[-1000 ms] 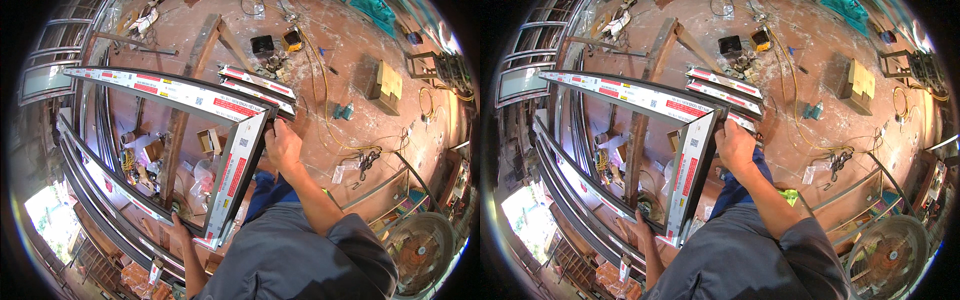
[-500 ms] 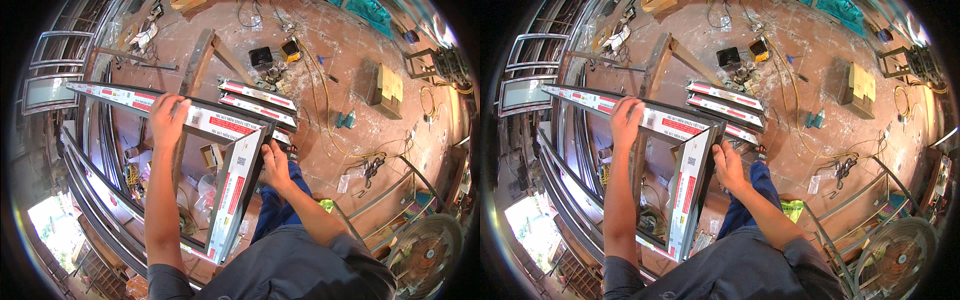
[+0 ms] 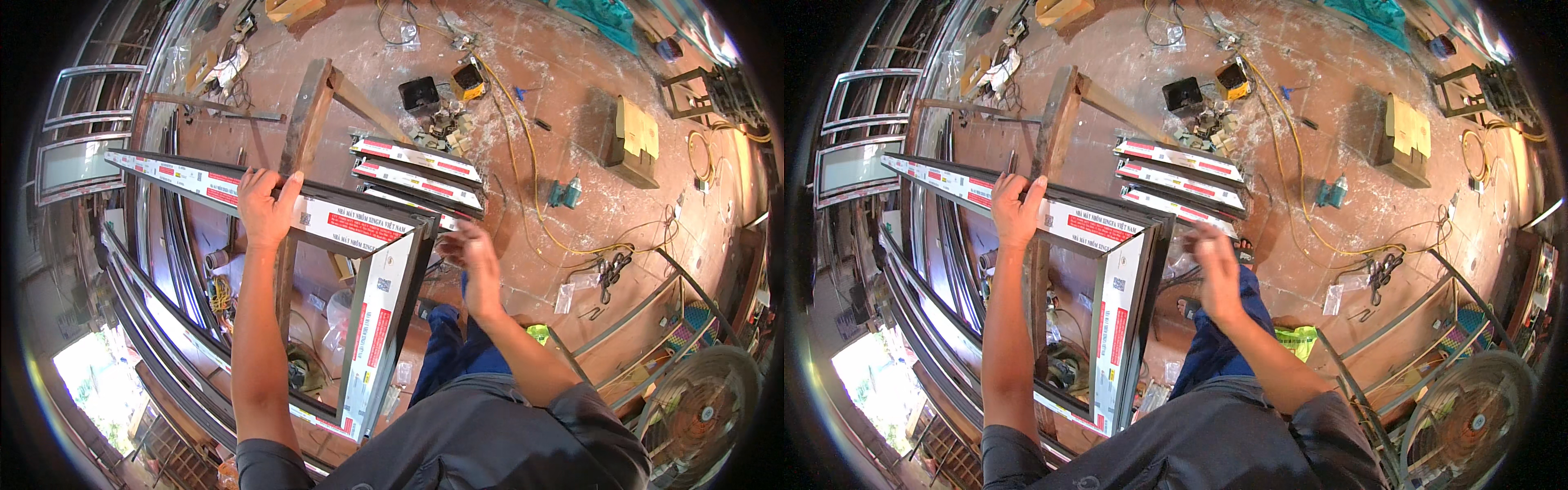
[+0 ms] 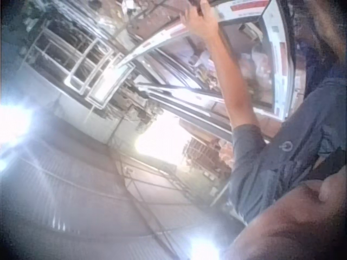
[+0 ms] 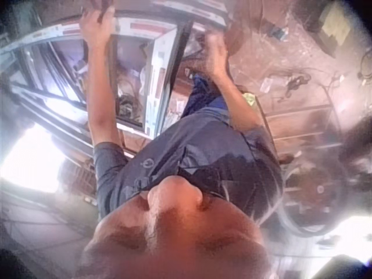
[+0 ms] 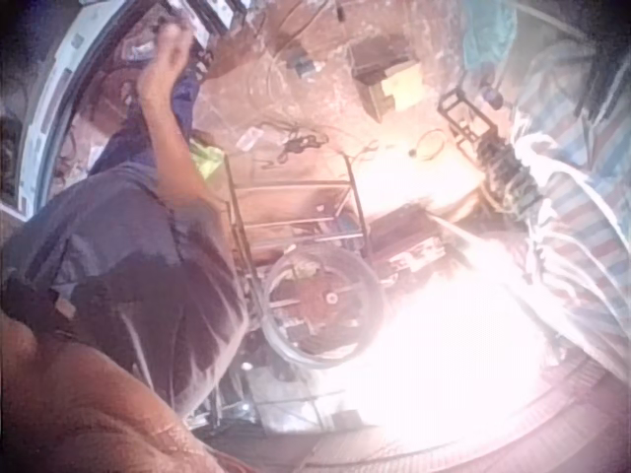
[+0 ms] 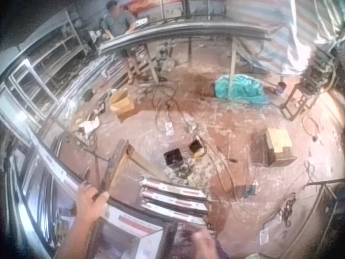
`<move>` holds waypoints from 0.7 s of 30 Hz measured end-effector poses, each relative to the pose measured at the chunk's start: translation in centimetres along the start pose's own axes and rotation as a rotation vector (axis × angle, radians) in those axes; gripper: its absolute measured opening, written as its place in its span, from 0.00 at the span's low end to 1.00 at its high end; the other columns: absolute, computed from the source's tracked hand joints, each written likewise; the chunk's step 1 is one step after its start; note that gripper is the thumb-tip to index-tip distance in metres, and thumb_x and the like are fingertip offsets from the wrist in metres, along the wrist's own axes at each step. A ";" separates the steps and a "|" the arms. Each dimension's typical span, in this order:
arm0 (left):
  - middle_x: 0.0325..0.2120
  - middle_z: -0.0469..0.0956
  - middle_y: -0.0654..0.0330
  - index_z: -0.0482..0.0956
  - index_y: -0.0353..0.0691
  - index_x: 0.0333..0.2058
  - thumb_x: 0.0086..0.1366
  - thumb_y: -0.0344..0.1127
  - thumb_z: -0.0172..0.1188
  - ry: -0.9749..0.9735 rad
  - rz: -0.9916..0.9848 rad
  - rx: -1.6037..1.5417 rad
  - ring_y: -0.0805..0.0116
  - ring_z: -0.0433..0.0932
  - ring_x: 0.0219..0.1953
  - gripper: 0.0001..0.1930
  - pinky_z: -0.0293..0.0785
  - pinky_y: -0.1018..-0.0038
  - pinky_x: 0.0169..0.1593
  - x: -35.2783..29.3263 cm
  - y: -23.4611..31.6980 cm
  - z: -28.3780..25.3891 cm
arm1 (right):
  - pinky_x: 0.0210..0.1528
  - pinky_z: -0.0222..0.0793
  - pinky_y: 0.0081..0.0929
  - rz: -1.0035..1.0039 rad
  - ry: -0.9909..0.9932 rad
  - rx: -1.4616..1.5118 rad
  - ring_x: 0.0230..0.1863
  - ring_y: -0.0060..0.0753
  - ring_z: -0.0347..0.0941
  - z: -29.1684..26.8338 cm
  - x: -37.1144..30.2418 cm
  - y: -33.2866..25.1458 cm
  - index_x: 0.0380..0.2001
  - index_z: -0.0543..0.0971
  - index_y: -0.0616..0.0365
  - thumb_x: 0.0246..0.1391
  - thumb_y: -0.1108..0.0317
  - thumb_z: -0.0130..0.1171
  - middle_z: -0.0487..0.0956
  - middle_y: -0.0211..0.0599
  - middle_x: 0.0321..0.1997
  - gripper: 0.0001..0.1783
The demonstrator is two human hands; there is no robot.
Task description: The person assembles metal frame components by aligning and securing them with a power drill. They handle multiple frame pieces, positioning them together and drilling to fasten the joints.
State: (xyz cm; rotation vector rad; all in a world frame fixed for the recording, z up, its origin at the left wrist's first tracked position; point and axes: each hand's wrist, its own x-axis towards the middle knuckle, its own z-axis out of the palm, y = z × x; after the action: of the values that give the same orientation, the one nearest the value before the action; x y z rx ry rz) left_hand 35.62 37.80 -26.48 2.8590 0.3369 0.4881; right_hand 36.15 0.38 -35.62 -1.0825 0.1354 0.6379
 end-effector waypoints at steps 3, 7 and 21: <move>0.21 0.74 0.55 0.75 0.37 0.21 0.62 0.43 0.72 0.009 -0.015 -0.003 0.49 0.72 0.29 0.20 0.67 0.54 0.43 0.0 -0.1 0.1 | 0.69 0.63 0.36 -0.026 0.068 0.250 0.64 0.32 0.71 -2.6 -0.4 -0.4 0.70 0.66 0.59 0.77 0.38 0.43 0.77 0.40 0.60 0.37; 0.19 0.72 0.56 0.72 0.37 0.19 0.61 0.42 0.73 0.034 -0.076 -0.041 0.51 0.71 0.28 0.21 0.64 0.55 0.40 0.3 1.5 0.5 | 0.72 0.60 0.35 0.070 0.428 0.003 0.66 0.33 0.69 4.2 2.0 8.0 0.69 0.67 0.62 0.75 0.31 0.38 0.75 0.38 0.65 0.43; 0.20 0.71 0.55 0.69 0.37 0.19 0.65 0.41 0.70 0.090 -0.146 -0.044 0.49 0.72 0.30 0.23 0.66 0.55 0.39 -0.4 2.6 0.8 | 0.36 0.75 0.41 -0.073 0.103 -0.848 0.35 0.43 0.83 5.0 0.3 -2.3 0.40 0.77 0.60 0.68 0.58 0.62 0.84 0.48 0.36 0.14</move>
State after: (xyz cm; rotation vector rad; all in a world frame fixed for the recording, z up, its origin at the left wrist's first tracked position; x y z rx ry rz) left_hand 35.96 35.13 -26.66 2.7501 0.5386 0.5893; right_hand 36.67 4.03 -31.56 -1.9287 -0.1015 0.5796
